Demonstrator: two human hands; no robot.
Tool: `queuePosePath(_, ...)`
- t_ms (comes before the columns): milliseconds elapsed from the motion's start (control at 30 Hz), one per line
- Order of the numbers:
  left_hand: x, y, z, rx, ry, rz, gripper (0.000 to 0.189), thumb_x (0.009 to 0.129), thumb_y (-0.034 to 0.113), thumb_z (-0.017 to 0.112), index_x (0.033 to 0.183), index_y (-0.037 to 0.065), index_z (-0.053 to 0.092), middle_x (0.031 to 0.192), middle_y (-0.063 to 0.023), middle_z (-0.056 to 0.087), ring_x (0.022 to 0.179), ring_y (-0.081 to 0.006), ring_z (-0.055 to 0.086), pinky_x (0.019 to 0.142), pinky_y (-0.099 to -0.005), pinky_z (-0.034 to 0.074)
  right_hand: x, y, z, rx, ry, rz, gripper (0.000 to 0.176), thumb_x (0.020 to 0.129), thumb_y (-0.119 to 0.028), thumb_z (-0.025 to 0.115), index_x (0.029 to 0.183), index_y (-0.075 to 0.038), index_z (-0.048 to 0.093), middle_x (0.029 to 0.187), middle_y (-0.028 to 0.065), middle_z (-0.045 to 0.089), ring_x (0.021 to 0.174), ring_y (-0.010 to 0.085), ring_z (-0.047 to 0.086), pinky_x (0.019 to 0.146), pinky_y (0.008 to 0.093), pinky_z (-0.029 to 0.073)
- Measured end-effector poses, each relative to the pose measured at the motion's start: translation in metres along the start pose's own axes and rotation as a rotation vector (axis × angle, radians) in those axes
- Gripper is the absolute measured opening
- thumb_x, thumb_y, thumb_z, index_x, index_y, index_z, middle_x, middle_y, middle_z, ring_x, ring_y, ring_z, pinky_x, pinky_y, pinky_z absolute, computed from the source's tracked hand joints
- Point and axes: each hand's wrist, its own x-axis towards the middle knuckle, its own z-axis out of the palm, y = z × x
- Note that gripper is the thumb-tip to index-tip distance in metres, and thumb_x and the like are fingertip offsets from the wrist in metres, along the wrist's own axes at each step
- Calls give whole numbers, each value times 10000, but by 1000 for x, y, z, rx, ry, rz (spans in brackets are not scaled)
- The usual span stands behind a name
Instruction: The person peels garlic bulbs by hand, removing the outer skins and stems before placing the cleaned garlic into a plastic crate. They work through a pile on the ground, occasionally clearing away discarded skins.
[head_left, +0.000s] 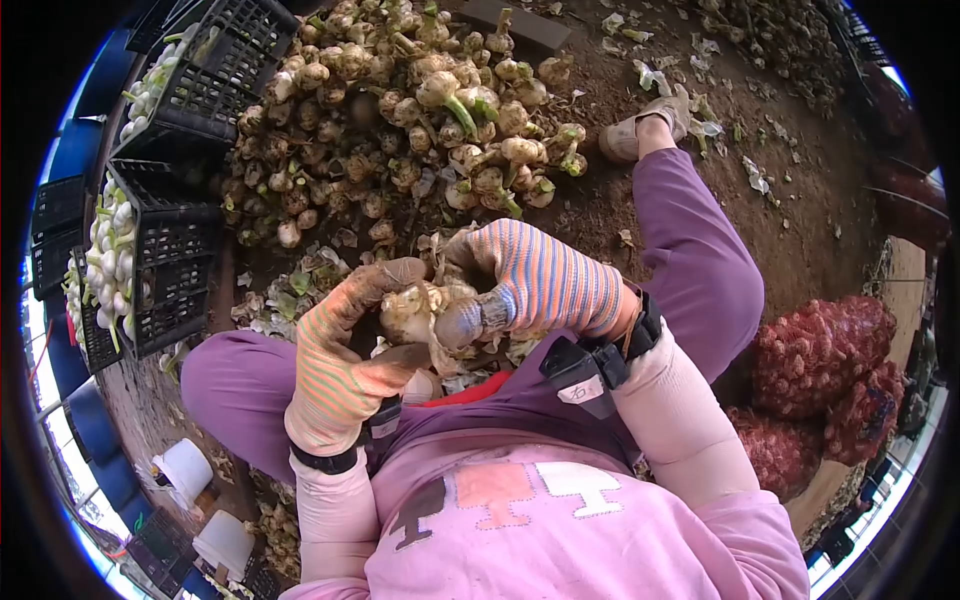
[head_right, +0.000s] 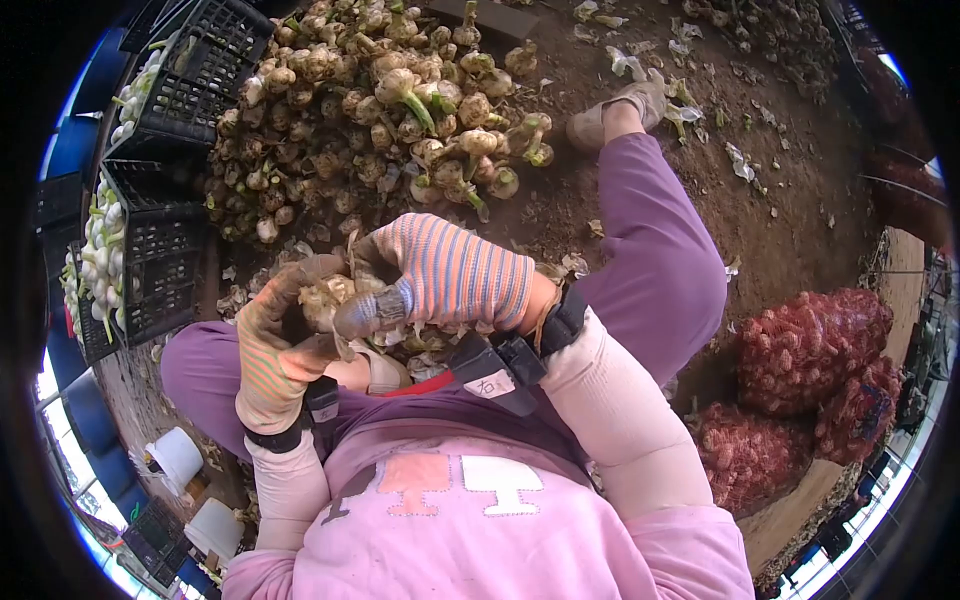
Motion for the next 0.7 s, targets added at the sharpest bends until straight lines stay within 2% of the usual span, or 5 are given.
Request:
queuePosePath(133,-2,0,-7,-142,-55,-86,532,628,-80,706,1136,-22,558,1054,-88,616,956,-143,582,844,-282,474,0,1,-4,-54,-81,15,393,715,-371,759,773,-1,642,591,1,566,543,55,470,501,252,403)
queuePosePath(300,0,-3,-4,-326,-19,-72,544,643,-119,666,1163,-15,547,1073,-92,611,959,-149,587,845,-279,475,0,-2,3,284,-37,71,375,730,-362,742,770,-7,629,583,18,551,563,56,469,520,251,411)
queuePosePath(433,1,-8,3,-159,66,26,498,685,-105,657,1161,0,554,1061,-73,618,962,-136,583,850,-274,467,4,-1,0,-246,55,-133,432,701,-421,758,778,-15,629,607,27,584,578,48,505,523,241,431)
queuePosePath(533,2,-8,4,-7,37,153,469,701,-83,673,1149,-4,558,1049,-63,619,956,-119,579,847,-266,465,6,4,3,13,27,37,461,698,-442,758,785,-7,631,606,29,591,546,57,511,489,240,430)
queuePosePath(700,0,-3,3,-229,11,10,498,685,-68,695,1158,-27,543,1044,-82,621,936,-141,596,845,-282,485,6,10,-2,-13,-5,-6,454,717,-432,745,801,0,632,571,12,566,503,60,499,449,236,411)
